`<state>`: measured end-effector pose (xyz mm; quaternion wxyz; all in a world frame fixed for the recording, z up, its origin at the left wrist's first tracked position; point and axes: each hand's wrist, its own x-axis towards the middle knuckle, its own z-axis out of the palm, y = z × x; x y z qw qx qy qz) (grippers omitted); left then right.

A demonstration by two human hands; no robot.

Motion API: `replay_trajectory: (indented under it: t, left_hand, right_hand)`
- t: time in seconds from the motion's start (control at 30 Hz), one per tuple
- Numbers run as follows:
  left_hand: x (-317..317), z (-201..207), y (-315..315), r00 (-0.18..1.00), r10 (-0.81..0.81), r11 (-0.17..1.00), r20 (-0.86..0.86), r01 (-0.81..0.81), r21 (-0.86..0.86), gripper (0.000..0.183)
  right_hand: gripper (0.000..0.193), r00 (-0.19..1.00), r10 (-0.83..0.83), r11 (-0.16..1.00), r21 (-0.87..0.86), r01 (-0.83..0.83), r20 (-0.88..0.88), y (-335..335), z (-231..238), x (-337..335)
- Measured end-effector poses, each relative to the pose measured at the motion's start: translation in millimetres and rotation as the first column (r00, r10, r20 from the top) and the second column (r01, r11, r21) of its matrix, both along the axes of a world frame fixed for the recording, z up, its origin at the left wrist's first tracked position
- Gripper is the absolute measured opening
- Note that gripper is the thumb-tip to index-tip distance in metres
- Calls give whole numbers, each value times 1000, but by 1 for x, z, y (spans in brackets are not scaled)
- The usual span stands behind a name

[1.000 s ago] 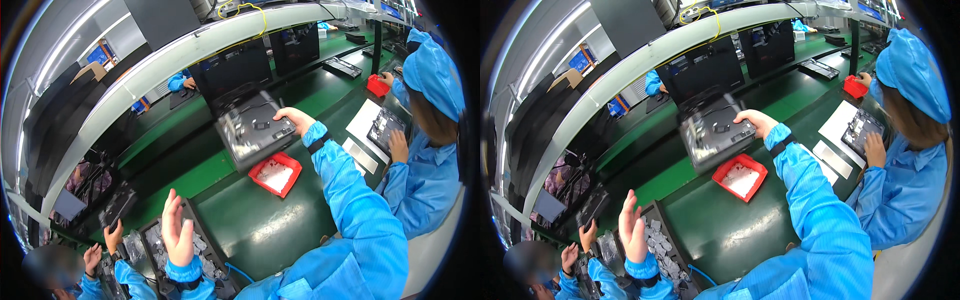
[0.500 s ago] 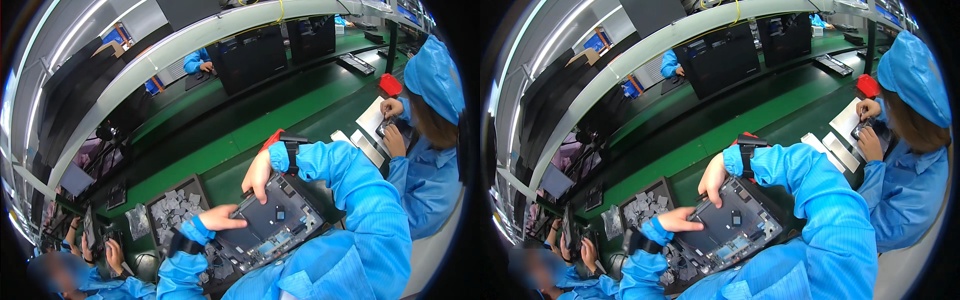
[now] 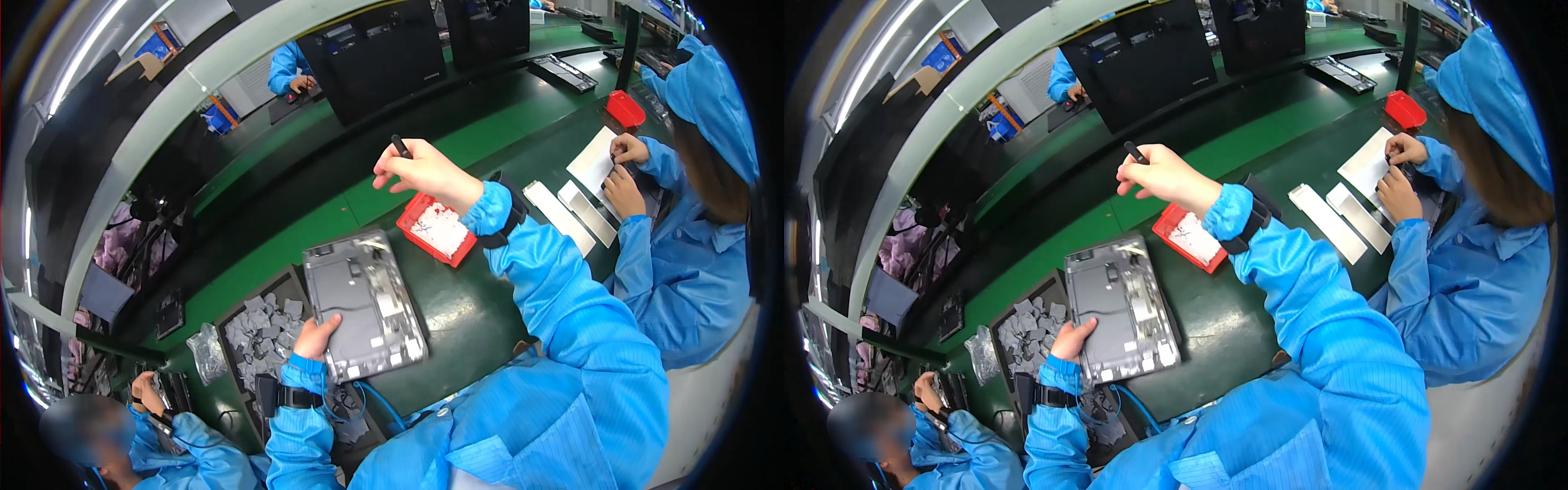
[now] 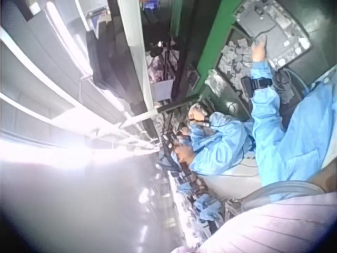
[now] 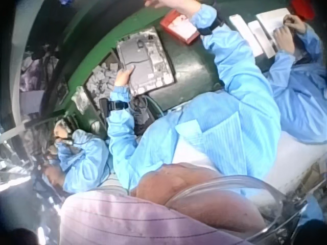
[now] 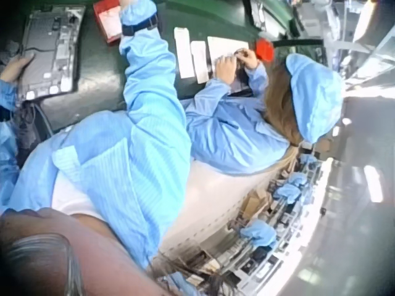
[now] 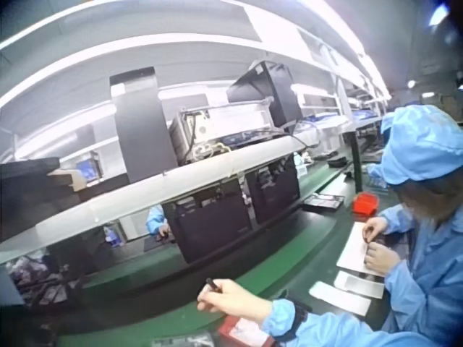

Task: Assembling internal electronic components into a tablet or laptop chassis using tweezers and a screwdriver on a manufacturing line.

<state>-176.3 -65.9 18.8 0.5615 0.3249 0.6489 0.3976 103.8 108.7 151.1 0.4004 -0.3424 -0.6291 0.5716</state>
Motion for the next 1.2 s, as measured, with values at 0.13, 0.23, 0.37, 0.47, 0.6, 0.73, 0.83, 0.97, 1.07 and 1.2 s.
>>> replay_trajectory:
  t: [0.13,0.23,0.37,0.47,0.6,0.73,0.83,0.97,1.07,1.2]
  left_hand:
    - [20,-11,11,994,111,987,13,-112,112,39]
    - [22,-39,7,987,126,981,-95,-110,160,51]
    - [48,-23,-6,643,154,921,-750,182,345,71]
    - [85,20,-8,291,282,850,-914,365,379,63]
    - [111,13,-6,429,-28,648,-903,696,311,20]
    - [115,6,-3,389,-60,657,-919,709,257,14]
    - [114,2,-4,443,-77,664,-893,691,286,12]
    - [114,-1,-6,568,-85,677,-819,636,371,9]
    - [119,-6,-5,691,-139,757,-710,536,374,11]
    - [124,-15,-3,761,-132,791,-636,467,396,12]
  right_hand:
    - [15,995,11,1000,17,-9,-103,-33,-18,11]
    - [14,983,-15,1000,-8,14,-184,-59,-31,16]
    - [14,988,-66,996,-75,56,-140,-89,-45,22]
    - [15,998,-39,991,-127,33,-46,-111,-50,27]
    - [10,999,-32,993,-117,27,-40,-140,-70,27]
    - [12,952,-140,952,302,54,271,-145,-116,26]
    - [12,903,-75,937,340,-81,422,-144,-141,17]
    - [16,867,-8,883,410,-228,498,-139,-155,10]
    - [11,884,-62,887,432,-164,464,-140,-152,12]
    - [8,927,-85,850,513,-124,366,-139,-153,12]
